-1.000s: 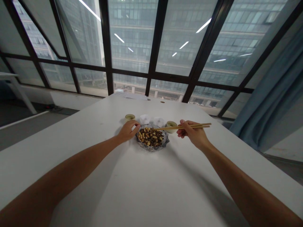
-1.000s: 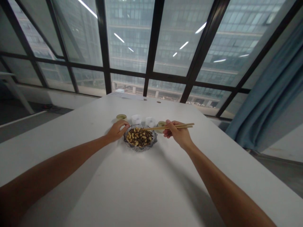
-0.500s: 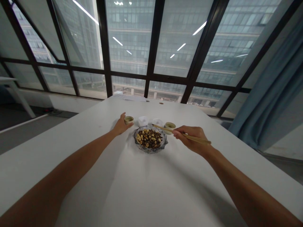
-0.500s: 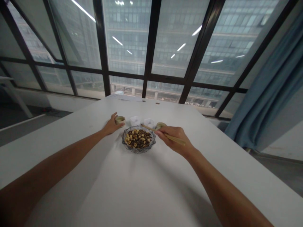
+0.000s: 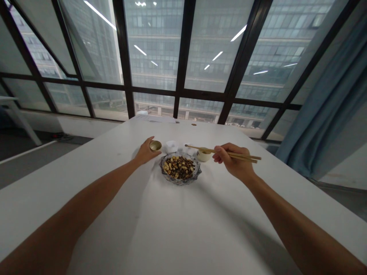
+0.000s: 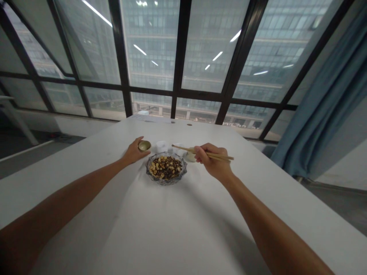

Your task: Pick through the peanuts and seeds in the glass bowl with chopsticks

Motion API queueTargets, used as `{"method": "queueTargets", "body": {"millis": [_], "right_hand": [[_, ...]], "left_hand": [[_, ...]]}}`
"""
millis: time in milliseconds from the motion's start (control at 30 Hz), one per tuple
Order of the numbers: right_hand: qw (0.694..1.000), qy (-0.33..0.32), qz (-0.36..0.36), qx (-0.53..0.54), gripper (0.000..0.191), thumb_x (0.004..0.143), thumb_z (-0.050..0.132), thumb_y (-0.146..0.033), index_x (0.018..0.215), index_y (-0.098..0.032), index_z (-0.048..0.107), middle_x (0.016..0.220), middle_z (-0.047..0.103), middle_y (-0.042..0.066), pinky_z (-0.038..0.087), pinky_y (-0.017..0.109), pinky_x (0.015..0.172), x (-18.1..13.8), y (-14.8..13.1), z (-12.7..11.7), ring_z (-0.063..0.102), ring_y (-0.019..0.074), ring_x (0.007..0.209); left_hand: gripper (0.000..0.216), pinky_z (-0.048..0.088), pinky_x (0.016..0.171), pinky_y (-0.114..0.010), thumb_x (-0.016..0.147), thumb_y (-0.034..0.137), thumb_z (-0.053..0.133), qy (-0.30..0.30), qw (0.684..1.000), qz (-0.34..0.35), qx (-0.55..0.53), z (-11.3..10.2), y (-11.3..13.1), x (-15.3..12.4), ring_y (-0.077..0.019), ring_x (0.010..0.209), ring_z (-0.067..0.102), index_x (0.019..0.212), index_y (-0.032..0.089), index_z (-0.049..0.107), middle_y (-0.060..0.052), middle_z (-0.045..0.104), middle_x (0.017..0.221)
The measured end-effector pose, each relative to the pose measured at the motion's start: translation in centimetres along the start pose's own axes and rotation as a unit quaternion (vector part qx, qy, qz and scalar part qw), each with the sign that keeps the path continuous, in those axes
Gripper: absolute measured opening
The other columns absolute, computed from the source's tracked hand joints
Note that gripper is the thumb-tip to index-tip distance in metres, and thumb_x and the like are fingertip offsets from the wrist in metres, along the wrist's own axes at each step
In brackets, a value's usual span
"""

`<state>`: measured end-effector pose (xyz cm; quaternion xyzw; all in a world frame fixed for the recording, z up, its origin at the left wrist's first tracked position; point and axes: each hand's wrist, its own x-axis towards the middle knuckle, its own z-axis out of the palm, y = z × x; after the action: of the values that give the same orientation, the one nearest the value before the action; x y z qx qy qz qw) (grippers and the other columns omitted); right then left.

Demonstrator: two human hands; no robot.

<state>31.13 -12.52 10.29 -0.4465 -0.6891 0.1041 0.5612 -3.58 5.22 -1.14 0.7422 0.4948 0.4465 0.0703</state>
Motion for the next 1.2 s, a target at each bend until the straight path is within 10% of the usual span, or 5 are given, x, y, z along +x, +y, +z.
{"method": "queueTargets", "body": {"millis": [233, 433, 700, 1033, 1200], "right_hand": [[0.991, 0.062, 0.064, 0.097, 0.05, 0.078, 0.074, -0.066, 0.067, -0.018, 0.067, 0.056, 0.071, 0.006, 0.051, 0.025, 0.039, 0.9, 0.9, -0.2, 0.062, 0.0148, 0.042], [0.989, 0.073, 0.079, 0.102, 0.049, 0.079, 0.074, -0.065, 0.069, -0.018, 0.067, 0.057, 0.071, 0.007, 0.051, 0.025, 0.039, 1.2, 2.5, -0.8, 0.063, 0.0155, 0.043], [0.994, 0.073, 0.074, 0.045, 0.052, 0.079, 0.073, -0.067, 0.068, -0.017, 0.067, 0.058, 0.071, 0.007, 0.05, 0.024, 0.039, 1.3, 3.5, -1.5, 0.063, 0.0148, 0.044], [0.994, 0.081, 0.068, 0.032, 0.051, 0.081, 0.071, -0.066, 0.071, -0.017, 0.067, 0.059, 0.071, 0.007, 0.051, 0.024, 0.041, 1.5, 4.2, -2.2, 0.064, 0.015, 0.046], [0.994, 0.077, 0.07, 0.027, 0.052, 0.08, 0.071, -0.068, 0.07, -0.017, 0.067, 0.059, 0.072, 0.007, 0.052, 0.024, 0.041, 1.5, 4.0, -2.2, 0.065, 0.0153, 0.046]], "left_hand": [[0.102, 0.051, 0.099, -0.042, 0.059, 0.055, 0.087, -0.138, 0.975, -0.17, 0.038, -0.5, -1.4, 4.1, -0.0305, 0.119, 0.064, 0.143, 0.026, 0.037, -0.015, 0.062, 0.138], [0.107, 0.045, 0.105, -0.048, 0.061, 0.071, 0.079, -0.16, 0.98, -0.054, 0.104, 1.8, 3.4, 7.9, -0.0409, 0.134, 0.053, 0.145, 0.016, 0.041, -0.026, 0.05, 0.148], [0.086, 0.024, 0.117, -0.059, 0.081, 0.062, 0.066, -0.258, 0.953, 0.033, 0.156, 8.0, 13.4, 6.3, -0.0387, 0.138, 0.05, 0.148, 0.019, 0.036, -0.021, 0.058, 0.144], [0.08, 0.043, 0.11, -0.047, 0.069, 0.018, 0.074, -0.186, 0.958, 0.205, 0.073, 7.6, 12.9, 6.5, -0.0321, 0.131, 0.055, 0.144, 0.019, 0.044, -0.014, 0.057, 0.143], [0.081, 0.047, 0.106, -0.045, 0.072, 0.025, 0.076, -0.204, 0.967, 0.141, 0.06, 7.9, 12.4, 6.5, -0.0324, 0.125, 0.06, 0.145, 0.017, 0.041, -0.018, 0.062, 0.136]]}}
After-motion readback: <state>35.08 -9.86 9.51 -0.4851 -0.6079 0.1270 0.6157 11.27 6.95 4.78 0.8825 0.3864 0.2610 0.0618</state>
